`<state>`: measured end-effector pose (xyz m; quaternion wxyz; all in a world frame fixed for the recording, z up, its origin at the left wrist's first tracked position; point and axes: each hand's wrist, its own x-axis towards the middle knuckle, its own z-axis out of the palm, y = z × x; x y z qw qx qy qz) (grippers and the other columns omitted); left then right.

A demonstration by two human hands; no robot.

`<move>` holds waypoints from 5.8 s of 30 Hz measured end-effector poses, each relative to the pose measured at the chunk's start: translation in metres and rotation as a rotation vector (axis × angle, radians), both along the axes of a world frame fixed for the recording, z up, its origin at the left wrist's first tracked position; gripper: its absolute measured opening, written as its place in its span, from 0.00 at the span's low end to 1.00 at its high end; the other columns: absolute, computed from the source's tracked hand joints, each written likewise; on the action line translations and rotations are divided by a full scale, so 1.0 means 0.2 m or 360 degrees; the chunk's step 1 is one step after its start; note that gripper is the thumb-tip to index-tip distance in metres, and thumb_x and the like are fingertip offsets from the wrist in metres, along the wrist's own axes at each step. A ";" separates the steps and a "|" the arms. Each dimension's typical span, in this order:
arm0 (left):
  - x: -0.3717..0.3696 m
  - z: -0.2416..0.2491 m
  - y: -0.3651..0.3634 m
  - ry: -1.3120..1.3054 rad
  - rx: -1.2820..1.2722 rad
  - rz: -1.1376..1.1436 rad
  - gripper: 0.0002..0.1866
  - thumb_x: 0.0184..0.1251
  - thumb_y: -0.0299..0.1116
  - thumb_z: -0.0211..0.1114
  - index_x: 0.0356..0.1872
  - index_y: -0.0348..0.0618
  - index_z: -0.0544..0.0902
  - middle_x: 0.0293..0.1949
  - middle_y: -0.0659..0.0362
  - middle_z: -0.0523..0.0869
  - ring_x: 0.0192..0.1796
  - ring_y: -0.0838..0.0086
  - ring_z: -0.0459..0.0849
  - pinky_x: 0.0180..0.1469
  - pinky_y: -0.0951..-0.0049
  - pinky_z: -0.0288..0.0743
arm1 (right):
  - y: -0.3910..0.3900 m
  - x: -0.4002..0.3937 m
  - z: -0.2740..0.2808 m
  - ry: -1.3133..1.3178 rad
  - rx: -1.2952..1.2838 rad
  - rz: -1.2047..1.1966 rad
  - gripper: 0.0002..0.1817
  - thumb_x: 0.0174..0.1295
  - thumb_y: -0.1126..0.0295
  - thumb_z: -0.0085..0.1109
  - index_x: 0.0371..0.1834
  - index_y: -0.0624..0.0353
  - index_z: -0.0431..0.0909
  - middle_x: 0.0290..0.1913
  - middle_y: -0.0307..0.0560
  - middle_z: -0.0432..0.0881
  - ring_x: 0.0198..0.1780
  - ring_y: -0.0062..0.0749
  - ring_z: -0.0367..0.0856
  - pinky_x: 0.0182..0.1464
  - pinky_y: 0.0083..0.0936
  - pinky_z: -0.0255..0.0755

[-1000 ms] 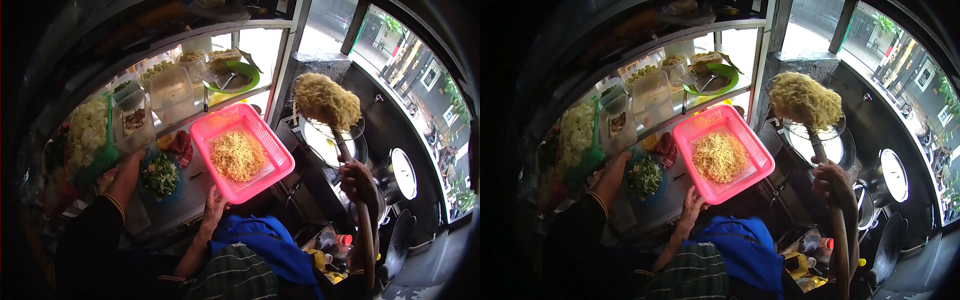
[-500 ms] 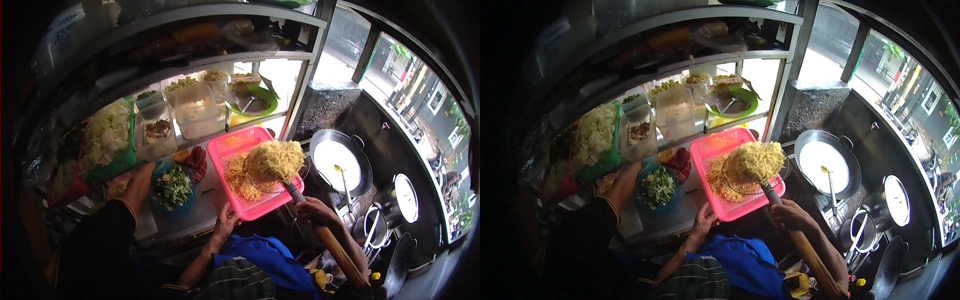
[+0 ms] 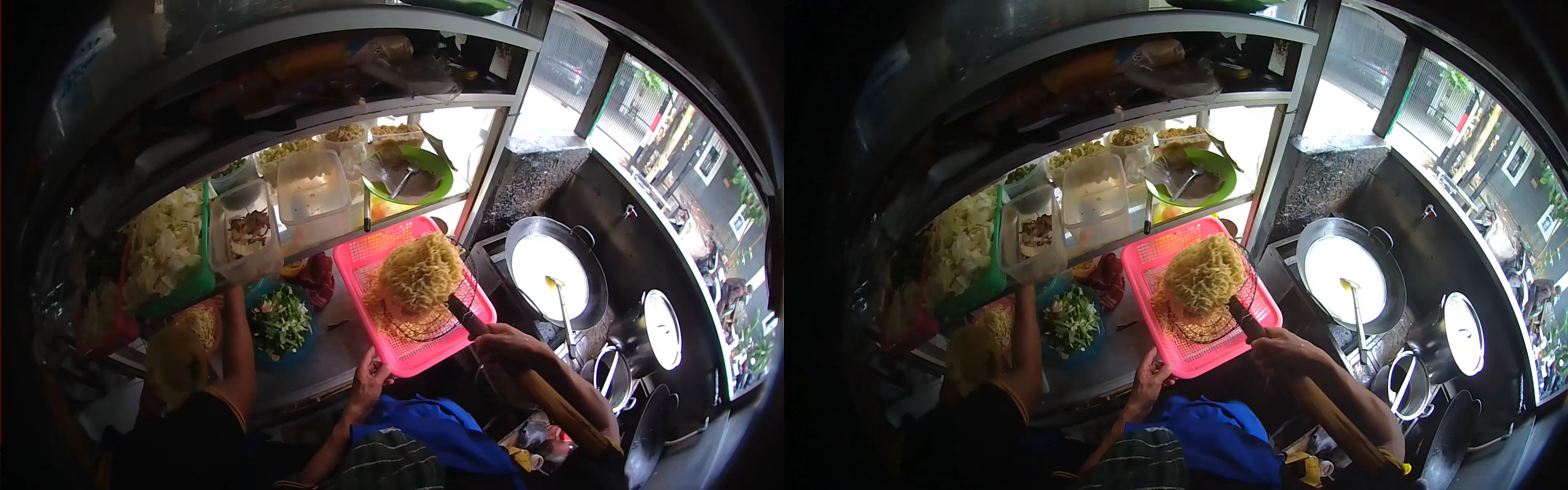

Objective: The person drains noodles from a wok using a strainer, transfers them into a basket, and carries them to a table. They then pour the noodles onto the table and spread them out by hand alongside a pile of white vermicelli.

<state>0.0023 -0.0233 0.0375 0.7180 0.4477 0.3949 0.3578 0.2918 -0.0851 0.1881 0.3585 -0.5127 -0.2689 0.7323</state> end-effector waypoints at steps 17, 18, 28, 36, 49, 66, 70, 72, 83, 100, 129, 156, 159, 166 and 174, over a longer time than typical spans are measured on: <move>-0.01 0.01 0.00 -0.0043 -0.0007 0.0058 0.27 0.67 0.29 0.60 0.66 0.41 0.65 0.37 0.59 0.82 0.34 0.80 0.79 0.36 0.80 0.76 | 0.00 0.14 0.26 -0.0700 -0.0141 0.0002 0.04 0.63 0.71 0.51 0.38 0.55 0.69 0.25 0.33 0.70 0.19 0.17 0.69 0.20 0.15 0.65; -0.01 0.01 0.00 -0.0048 -0.0049 0.0054 0.27 0.67 0.29 0.59 0.66 0.41 0.65 0.36 0.59 0.81 0.34 0.80 0.79 0.36 0.80 0.76 | 0.00 0.15 0.27 -0.0701 -0.0136 -0.0032 0.04 0.62 0.71 0.51 0.38 0.55 0.69 0.25 0.34 0.71 0.19 0.17 0.68 0.19 0.16 0.65; -0.01 -0.01 0.01 -0.0008 -0.0078 0.0023 0.31 0.66 0.29 0.60 0.69 0.39 0.61 0.35 0.58 0.82 0.34 0.78 0.81 0.37 0.78 0.76 | 0.01 0.13 0.18 -0.0551 0.0130 -0.0215 0.32 0.56 0.76 0.47 0.69 0.54 0.61 0.26 0.32 0.69 0.23 0.13 0.66 0.23 0.12 0.63; -0.03 -0.02 -0.03 0.0070 -0.0120 -0.0010 0.31 0.66 0.30 0.61 0.68 0.39 0.61 0.34 0.59 0.82 0.34 0.78 0.81 0.36 0.78 0.76 | -0.08 0.03 0.01 -0.0511 0.0289 -0.0474 0.33 0.59 0.75 0.47 0.72 0.55 0.58 0.24 0.29 0.65 0.23 0.11 0.63 0.23 0.11 0.58; 0.00 -0.01 -0.01 0.0109 0.0073 0.0066 0.31 0.66 0.30 0.61 0.68 0.39 0.61 0.38 0.57 0.80 0.36 0.76 0.81 0.37 0.76 0.78 | -0.28 -0.16 -0.29 -0.1634 0.0766 -0.0445 0.35 0.51 0.73 0.56 0.68 0.50 0.66 0.24 0.48 0.67 0.27 0.35 0.70 0.38 0.29 0.68; -0.02 -0.06 0.02 0.0099 -0.0069 0.0070 0.19 0.66 0.33 0.62 0.56 0.39 0.74 0.33 0.63 0.80 0.34 0.81 0.78 0.37 0.79 0.74 | -0.28 -0.23 -0.36 -0.1955 0.1102 -0.0407 0.37 0.50 0.78 0.57 0.67 0.42 0.66 0.27 0.50 0.69 0.29 0.42 0.73 0.34 0.36 0.70; -0.02 -0.11 0.04 0.0241 0.0081 0.0175 0.20 0.68 0.37 0.62 0.56 0.37 0.74 0.32 0.64 0.78 0.34 0.82 0.75 0.37 0.81 0.72 | -0.30 -0.24 -0.34 -0.1919 0.1040 -0.0384 0.37 0.50 0.77 0.58 0.67 0.40 0.66 0.29 0.49 0.70 0.31 0.41 0.74 0.35 0.35 0.72; -0.02 -0.13 0.05 0.0252 0.0050 0.0220 0.21 0.68 0.38 0.61 0.57 0.36 0.73 0.33 0.64 0.77 0.34 0.83 0.75 0.37 0.81 0.72 | -0.31 -0.23 -0.35 -0.1868 0.0980 -0.0370 0.37 0.50 0.76 0.59 0.67 0.40 0.66 0.30 0.49 0.70 0.31 0.40 0.75 0.35 0.34 0.72; 0.03 -0.02 0.06 0.0388 0.0539 0.0401 0.21 0.70 0.38 0.59 0.58 0.37 0.70 0.37 0.60 0.76 0.33 0.79 0.77 0.34 0.78 0.79 | -0.32 -0.23 -0.29 -0.1858 0.1145 -0.0460 0.38 0.46 0.82 0.57 0.67 0.47 0.67 0.25 0.48 0.67 0.26 0.41 0.71 0.31 0.33 0.70; 0.17 0.17 0.17 0.0421 0.0701 0.0581 0.13 0.68 0.35 0.62 0.45 0.37 0.74 0.35 0.61 0.77 0.35 0.81 0.76 0.39 0.80 0.71 | -0.45 0.01 -0.12 0.0466 0.0564 -0.1392 0.45 0.48 0.75 0.53 0.74 0.43 0.48 0.31 0.41 0.69 0.22 0.22 0.67 0.25 0.20 0.68; 1.63 0.57 -0.07 0.0016 -0.0469 -0.1279 0.10 0.72 0.32 0.51 0.50 0.46 0.64 0.29 0.63 0.68 0.22 0.83 0.67 0.24 0.81 0.66 | -0.58 0.83 -0.48 -0.2551 0.0003 -0.0882 0.28 0.57 0.68 0.61 0.62 0.55 0.67 0.44 0.58 0.75 0.43 0.57 0.77 0.43 0.46 0.73; 1.76 0.49 0.77 0.1690 0.1777 -0.1411 0.12 0.66 0.29 0.47 0.49 0.41 0.66 0.38 0.34 0.81 0.45 0.37 0.79 0.48 0.43 0.71 | -0.57 1.22 -0.51 -0.1767 -0.0077 -0.1621 0.29 0.58 0.66 0.48 0.63 0.65 0.65 0.46 0.63 0.77 0.48 0.50 0.74 0.50 0.35 0.67; 1.74 0.51 0.77 0.1721 0.1798 -0.1418 0.11 0.67 0.30 0.47 0.49 0.41 0.67 0.38 0.34 0.81 0.46 0.37 0.79 0.48 0.43 0.71 | -0.67 1.23 -0.56 -0.1270 0.0149 -0.1711 0.30 0.54 0.72 0.52 0.63 0.67 0.67 0.35 0.48 0.79 0.32 0.25 0.75 0.30 0.22 0.70; 1.78 0.35 0.81 0.1631 0.1886 -0.1609 0.11 0.67 0.31 0.48 0.47 0.40 0.67 0.37 0.34 0.81 0.42 0.39 0.80 0.45 0.44 0.73 | -0.72 1.24 -0.62 -0.1755 -0.0127 -0.1780 0.27 0.56 0.69 0.47 0.61 0.66 0.67 0.43 0.64 0.80 0.46 0.54 0.80 0.51 0.34 0.70; 1.78 0.54 0.73 0.1599 0.1245 -0.1864 0.12 0.66 0.34 0.50 0.46 0.38 0.66 0.35 0.36 0.82 0.32 0.40 0.82 0.37 0.46 0.76 | -0.81 1.13 -0.40 -0.0956 0.0000 -0.1950 0.28 0.57 0.70 0.47 0.65 0.64 0.65 0.31 0.43 0.76 0.20 0.18 0.67 0.20 0.17 0.62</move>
